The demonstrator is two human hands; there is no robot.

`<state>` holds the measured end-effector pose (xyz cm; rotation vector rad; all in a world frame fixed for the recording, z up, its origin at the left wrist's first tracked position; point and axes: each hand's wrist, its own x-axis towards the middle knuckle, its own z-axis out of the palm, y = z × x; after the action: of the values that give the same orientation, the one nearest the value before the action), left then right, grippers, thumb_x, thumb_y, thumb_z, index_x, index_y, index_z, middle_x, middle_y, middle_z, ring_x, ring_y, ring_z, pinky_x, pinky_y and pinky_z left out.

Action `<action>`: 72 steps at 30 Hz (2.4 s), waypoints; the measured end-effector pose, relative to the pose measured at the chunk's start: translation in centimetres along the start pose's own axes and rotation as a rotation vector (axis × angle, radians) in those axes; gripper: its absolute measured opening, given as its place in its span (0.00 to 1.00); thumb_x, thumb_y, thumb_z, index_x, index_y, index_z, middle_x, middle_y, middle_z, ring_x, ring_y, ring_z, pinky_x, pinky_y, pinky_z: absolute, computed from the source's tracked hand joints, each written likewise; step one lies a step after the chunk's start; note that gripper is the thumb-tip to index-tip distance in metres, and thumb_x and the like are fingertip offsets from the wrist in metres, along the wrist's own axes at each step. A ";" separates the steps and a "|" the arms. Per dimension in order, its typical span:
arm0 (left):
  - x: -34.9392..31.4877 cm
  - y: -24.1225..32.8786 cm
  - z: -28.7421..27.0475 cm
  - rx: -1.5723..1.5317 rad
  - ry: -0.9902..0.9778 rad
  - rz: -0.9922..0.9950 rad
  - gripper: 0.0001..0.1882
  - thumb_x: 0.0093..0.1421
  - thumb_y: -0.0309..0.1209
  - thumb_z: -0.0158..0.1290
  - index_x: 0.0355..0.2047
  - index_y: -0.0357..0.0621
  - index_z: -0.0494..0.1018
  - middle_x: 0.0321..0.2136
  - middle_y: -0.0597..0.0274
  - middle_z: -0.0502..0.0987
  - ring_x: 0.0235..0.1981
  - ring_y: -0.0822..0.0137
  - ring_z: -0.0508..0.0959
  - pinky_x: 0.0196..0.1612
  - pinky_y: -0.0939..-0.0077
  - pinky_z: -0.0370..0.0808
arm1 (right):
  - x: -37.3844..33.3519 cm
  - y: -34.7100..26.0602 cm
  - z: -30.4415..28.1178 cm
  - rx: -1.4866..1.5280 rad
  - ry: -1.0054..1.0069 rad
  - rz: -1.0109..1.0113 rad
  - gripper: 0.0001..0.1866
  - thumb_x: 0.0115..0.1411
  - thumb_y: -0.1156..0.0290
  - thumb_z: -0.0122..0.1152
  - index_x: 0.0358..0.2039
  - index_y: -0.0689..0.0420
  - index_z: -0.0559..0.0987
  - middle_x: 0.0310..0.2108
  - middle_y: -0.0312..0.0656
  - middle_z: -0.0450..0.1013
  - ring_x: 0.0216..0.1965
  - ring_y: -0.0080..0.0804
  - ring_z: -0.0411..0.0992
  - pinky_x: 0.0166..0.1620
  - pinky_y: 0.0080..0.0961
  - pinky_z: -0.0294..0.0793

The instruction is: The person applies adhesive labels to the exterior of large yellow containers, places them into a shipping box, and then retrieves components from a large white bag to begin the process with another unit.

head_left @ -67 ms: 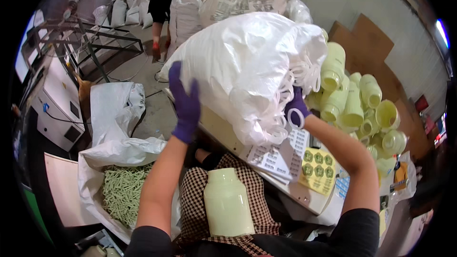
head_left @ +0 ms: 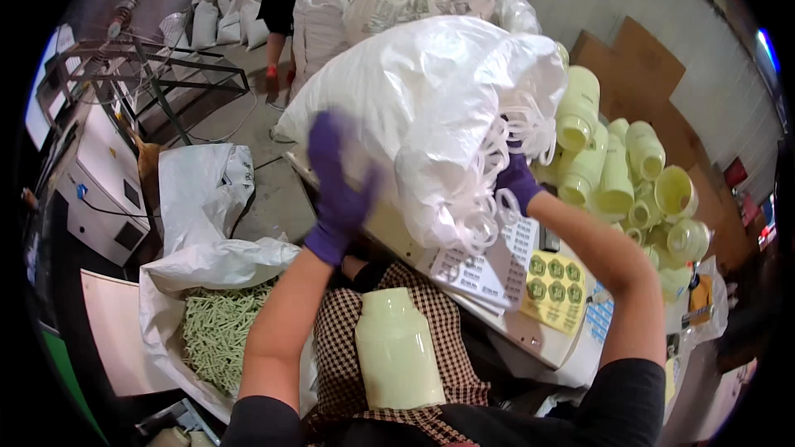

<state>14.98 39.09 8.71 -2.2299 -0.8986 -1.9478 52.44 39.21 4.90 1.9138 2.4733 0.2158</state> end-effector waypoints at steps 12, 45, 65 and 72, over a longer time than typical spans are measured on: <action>-2.9 7.5 13.0 0.204 -0.619 0.543 0.28 0.59 0.33 0.55 0.61 0.47 0.71 0.54 0.48 0.73 0.62 0.48 0.69 0.72 0.45 0.57 | 1.4 -0.7 -7.3 0.002 0.250 -0.314 0.42 0.53 0.59 0.67 0.69 0.40 0.64 0.77 0.54 0.40 0.74 0.65 0.42 0.73 0.54 0.49; 8.6 6.6 11.4 0.333 -1.266 0.356 0.16 0.58 0.44 0.53 0.38 0.52 0.85 0.49 0.63 0.79 0.64 0.60 0.68 0.66 0.50 0.56 | 7.3 1.2 -24.3 0.320 -0.640 0.015 0.29 0.56 0.80 0.56 0.56 0.41 0.83 0.36 0.38 0.80 0.31 0.26 0.76 0.39 0.25 0.81; 15.0 2.8 11.0 0.059 -1.612 -0.205 0.20 0.53 0.44 0.55 0.39 0.43 0.83 0.36 0.47 0.82 0.41 0.52 0.81 0.48 0.59 0.73 | 8.5 6.5 -11.3 1.622 0.998 0.150 0.19 0.68 0.71 0.54 0.58 0.59 0.78 0.35 0.35 0.77 0.33 0.16 0.73 0.37 0.17 0.74; 14.0 -0.9 12.8 0.107 -1.707 -0.478 0.22 0.56 0.45 0.56 0.41 0.40 0.81 0.33 0.49 0.81 0.36 0.55 0.79 0.40 0.57 0.75 | 6.5 4.7 -2.0 2.504 0.024 -0.027 0.27 0.74 0.50 0.43 0.67 0.50 0.68 0.63 0.39 0.72 0.62 0.41 0.70 0.66 0.41 0.66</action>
<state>26.53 50.43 18.65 -3.3879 -1.4968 0.5839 55.14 46.38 7.96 -0.4332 -0.7441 1.6843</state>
